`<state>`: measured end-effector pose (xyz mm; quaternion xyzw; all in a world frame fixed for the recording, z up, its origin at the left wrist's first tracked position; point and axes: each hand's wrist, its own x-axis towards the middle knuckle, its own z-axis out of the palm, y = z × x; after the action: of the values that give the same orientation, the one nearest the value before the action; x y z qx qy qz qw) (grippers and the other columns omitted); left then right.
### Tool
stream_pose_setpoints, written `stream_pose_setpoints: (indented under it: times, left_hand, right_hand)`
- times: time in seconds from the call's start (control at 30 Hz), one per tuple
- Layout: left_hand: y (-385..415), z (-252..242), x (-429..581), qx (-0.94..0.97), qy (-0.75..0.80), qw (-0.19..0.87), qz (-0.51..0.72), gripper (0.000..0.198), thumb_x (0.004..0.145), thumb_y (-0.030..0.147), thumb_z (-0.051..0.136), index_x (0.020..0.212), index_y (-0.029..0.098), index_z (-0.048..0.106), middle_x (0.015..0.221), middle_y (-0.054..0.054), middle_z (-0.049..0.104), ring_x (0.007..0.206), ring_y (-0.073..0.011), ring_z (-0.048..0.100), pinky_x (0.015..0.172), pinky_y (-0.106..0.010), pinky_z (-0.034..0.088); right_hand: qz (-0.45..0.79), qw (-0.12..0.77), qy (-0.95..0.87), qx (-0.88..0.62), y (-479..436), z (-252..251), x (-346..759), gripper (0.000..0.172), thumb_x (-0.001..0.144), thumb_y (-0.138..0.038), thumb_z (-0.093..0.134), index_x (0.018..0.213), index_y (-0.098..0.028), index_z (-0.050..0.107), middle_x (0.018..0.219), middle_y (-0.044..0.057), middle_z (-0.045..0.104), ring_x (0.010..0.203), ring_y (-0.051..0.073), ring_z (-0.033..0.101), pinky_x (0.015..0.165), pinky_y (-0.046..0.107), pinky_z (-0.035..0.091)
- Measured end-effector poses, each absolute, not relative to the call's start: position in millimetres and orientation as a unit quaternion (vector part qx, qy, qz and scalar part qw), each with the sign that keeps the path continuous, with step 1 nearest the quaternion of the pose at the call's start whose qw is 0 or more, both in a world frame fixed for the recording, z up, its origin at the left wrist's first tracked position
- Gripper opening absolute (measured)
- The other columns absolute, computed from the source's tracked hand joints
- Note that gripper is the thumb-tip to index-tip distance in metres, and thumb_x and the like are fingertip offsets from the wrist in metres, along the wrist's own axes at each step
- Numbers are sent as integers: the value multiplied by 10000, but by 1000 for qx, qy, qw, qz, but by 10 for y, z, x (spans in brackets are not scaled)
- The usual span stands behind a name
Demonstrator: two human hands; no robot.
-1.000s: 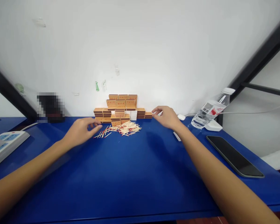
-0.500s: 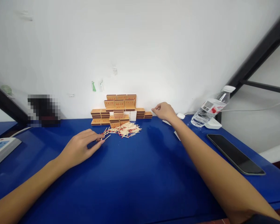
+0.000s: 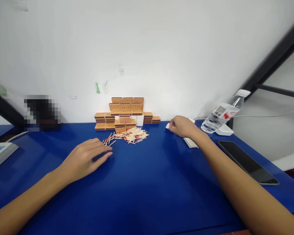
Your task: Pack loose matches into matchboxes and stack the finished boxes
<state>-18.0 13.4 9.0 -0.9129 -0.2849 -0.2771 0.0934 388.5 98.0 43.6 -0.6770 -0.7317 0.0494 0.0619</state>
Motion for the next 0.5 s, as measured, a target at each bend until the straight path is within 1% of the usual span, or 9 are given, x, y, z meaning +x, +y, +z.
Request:
stream_pose_setpoints:
  times: [0.07,0.1,0.13,0.2,0.23,0.3,0.37,0.43,0.5]
  left_hand:
    - [104,87,-161,-905,-305,69,-290,186,1059,278,596,1119,172,737,936,-60,784,833,-217,698,795,-406,592]
    - [82,85,-145,-900,-317,53,-295,203,1051,305,615,1154,174,731,950,-64,784,841,-221,697,805,-412,597]
    - [57,82,-126,-895,-328,37,-298,240,1040,343,638,1193,178,721,962,-68,783,851,-226,697,817,-421,601]
    - [6,73,-82,-892,-342,2,-294,379,993,443,703,1267,181,696,1012,-81,777,891,-243,705,860,-450,607]
    - [-17,65,-60,-893,-346,-11,-287,457,959,486,736,1296,182,683,1048,-91,771,926,-257,709,878,-463,608]
    - [-47,45,-26,-897,-351,-35,-265,557,893,539,789,1301,177,678,1102,-109,754,983,-286,713,890,-483,610]
    - [-57,18,-9,-900,-357,-56,-245,529,862,539,811,1231,174,706,1091,-108,742,977,-294,712,870,-488,610]
    - [-52,-13,-9,-900,-360,-75,-235,441,863,509,810,1148,181,734,1053,-92,733,940,-280,706,858,-484,606]
    - [-42,-38,-19,-898,-364,-86,-234,386,868,483,806,1116,194,748,1040,-77,725,935,-270,698,863,-481,599]
  right_hand:
    - [63,79,-767,-633,725,472,3598,97,842,-212,680,831,-219,775,898,65,795,824,228,708,728,303,484]
    - [80,92,-796,-593,567,473,3420,108,866,-225,672,865,-239,779,936,46,791,847,211,703,762,297,494]
    - [114,124,-836,-523,400,461,3227,121,891,-220,656,885,-237,776,937,48,778,843,204,693,769,305,495]
    - [179,145,-874,-427,86,407,2838,115,921,-202,643,897,-232,752,882,31,744,808,183,666,747,301,483]
    - [191,148,-879,-412,-37,378,2668,92,922,-188,653,894,-220,734,866,31,726,792,176,649,724,296,471]
    - [198,157,-881,-399,-172,348,2429,61,912,-160,686,884,-206,716,917,37,712,793,162,627,719,288,456]
    - [216,156,-884,-385,-139,378,2369,16,916,-196,730,923,-210,728,911,24,708,789,154,619,720,283,445]
    - [226,151,-882,-386,43,440,2485,52,945,-273,727,932,-226,745,834,2,702,744,149,610,692,280,426]
    - [176,188,-860,-440,309,470,2716,139,974,-326,684,905,-222,747,797,5,700,715,154,602,680,287,421]
